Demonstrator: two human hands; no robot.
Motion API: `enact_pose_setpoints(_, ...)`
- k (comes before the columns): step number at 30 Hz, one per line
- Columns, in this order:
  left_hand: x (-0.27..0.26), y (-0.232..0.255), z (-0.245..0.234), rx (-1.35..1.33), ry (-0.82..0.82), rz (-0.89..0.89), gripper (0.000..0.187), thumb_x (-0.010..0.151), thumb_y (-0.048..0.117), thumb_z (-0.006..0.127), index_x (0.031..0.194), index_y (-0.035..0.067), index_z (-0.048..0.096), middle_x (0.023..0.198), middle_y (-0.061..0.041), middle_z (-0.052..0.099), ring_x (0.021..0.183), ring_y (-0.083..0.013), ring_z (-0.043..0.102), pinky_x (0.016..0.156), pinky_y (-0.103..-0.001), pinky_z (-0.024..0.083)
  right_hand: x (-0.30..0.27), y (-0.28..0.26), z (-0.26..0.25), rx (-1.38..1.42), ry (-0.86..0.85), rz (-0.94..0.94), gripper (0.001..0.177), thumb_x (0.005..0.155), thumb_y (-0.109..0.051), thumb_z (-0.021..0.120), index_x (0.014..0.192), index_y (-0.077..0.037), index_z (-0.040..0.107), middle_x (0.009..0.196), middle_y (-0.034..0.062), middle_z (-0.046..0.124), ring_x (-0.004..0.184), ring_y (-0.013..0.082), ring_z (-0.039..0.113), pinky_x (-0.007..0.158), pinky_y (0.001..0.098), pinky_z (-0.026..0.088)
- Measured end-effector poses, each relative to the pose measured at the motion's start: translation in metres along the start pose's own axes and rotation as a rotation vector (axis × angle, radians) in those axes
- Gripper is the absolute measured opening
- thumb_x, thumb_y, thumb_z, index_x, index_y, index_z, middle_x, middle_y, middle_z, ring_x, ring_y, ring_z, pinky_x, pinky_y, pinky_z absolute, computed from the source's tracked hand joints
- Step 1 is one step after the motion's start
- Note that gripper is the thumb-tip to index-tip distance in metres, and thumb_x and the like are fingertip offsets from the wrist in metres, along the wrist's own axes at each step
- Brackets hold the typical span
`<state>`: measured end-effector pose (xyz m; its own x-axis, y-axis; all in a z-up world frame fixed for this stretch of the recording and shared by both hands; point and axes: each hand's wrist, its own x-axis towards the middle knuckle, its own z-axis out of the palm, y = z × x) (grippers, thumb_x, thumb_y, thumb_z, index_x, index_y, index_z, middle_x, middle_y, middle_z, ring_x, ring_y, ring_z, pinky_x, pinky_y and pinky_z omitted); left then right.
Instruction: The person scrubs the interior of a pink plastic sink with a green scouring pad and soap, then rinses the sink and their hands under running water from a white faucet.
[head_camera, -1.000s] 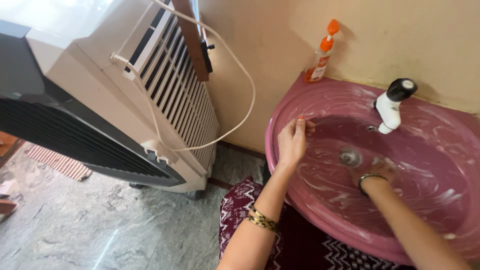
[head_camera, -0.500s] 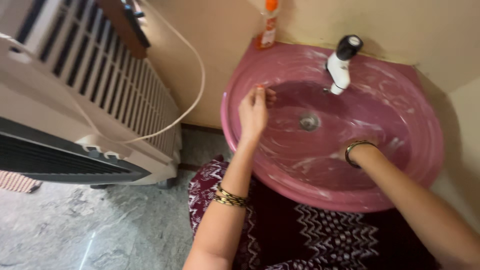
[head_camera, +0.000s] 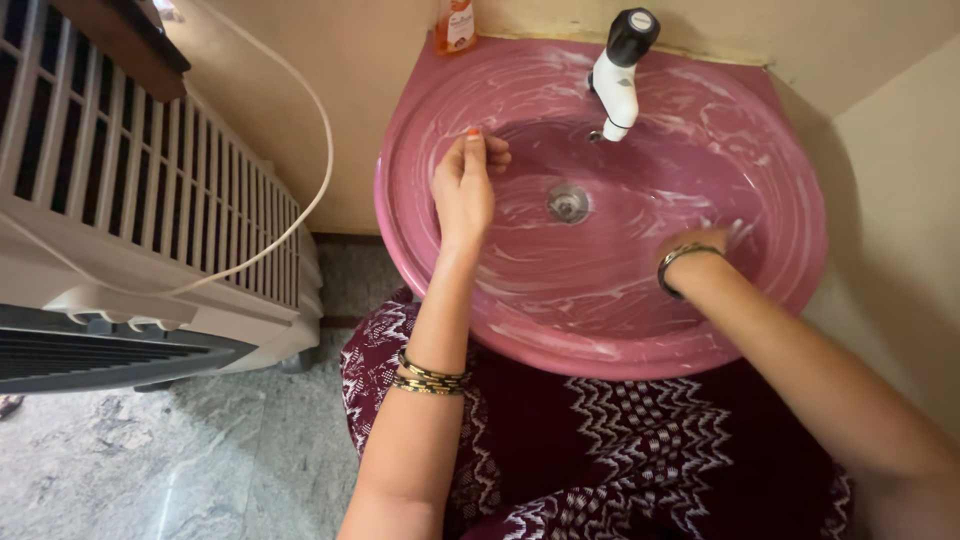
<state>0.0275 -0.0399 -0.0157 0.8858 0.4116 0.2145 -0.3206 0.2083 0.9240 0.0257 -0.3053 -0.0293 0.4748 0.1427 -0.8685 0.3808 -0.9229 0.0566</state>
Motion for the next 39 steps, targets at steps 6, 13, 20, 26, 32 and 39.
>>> enact_pose_setpoints(6,0.001,0.000,0.000,-0.003,0.000,-0.006,0.042,0.109,0.030,0.048,0.094,-0.003,0.070,0.087,-0.009,0.073,0.079,-0.0146,0.068,0.075,-0.030,0.057,-0.015,-0.059,0.011,0.305,0.153,-0.536,0.062,0.099,-0.058,0.045,0.135,-0.011,0.063,0.133,0.0139,0.064,0.119,0.0238,0.059,0.103,0.0433,0.046)
enact_pose_setpoints(13,0.000,0.006,-0.006,0.030,0.010,-0.064,0.042,0.108,0.029,0.047,0.094,-0.001,0.071,0.085,-0.008,0.073,0.077,-0.0138,0.068,0.074,-0.029,0.056,-0.032,0.001,-0.004,-0.047,0.214,0.236,0.044,0.101,-0.047,0.055,0.119,-0.012,0.076,0.111,0.0124,0.078,0.096,0.0214,0.076,0.094,0.0418,0.061)
enact_pose_setpoints(20,0.003,-0.001,-0.004,-0.020,-0.003,-0.036,0.041,0.109,0.029,0.047,0.094,-0.002,0.070,0.085,-0.008,0.072,0.077,-0.0144,0.068,0.075,-0.030,0.056,-0.034,-0.060,0.008,0.302,0.255,-0.436,0.035,0.100,-0.043,0.062,0.094,-0.014,0.081,0.077,0.0129,0.071,0.064,0.0213,0.054,0.059,0.0414,0.047)
enact_pose_setpoints(26,0.000,0.009,-0.009,0.041,0.001,-0.036,0.044,0.109,0.031,0.047,0.093,-0.002,0.071,0.083,-0.008,0.073,0.077,-0.0143,0.068,0.075,-0.030,0.056,-0.036,0.009,0.001,0.133,0.114,-0.120,0.029,0.086,-0.040,0.076,0.087,-0.011,0.080,0.082,0.0033,0.075,0.070,0.0138,0.065,0.065,0.0303,0.050)
enact_pose_setpoints(32,0.001,0.012,-0.006,0.043,0.004,-0.027,0.043,0.109,0.031,0.047,0.094,-0.002,0.070,0.084,-0.008,0.073,0.077,-0.0145,0.068,0.075,-0.030,0.055,-0.057,-0.039,-0.009,0.395,0.054,-0.382,0.032,0.076,-0.031,0.083,0.103,-0.016,0.075,0.102,0.0043,0.077,0.094,0.0168,0.069,0.083,0.0313,0.057)
enact_pose_setpoints(39,-0.003,0.012,-0.003,0.035,0.010,-0.064,0.042,0.108,0.030,0.047,0.094,-0.002,0.070,0.083,-0.008,0.073,0.078,-0.0146,0.069,0.076,-0.030,0.056,-0.061,-0.074,-0.007,0.597,0.108,-0.458,0.040,0.070,-0.025,0.089,0.102,-0.013,0.069,0.107,0.0049,0.075,0.097,0.0181,0.070,0.086,0.0291,0.057)
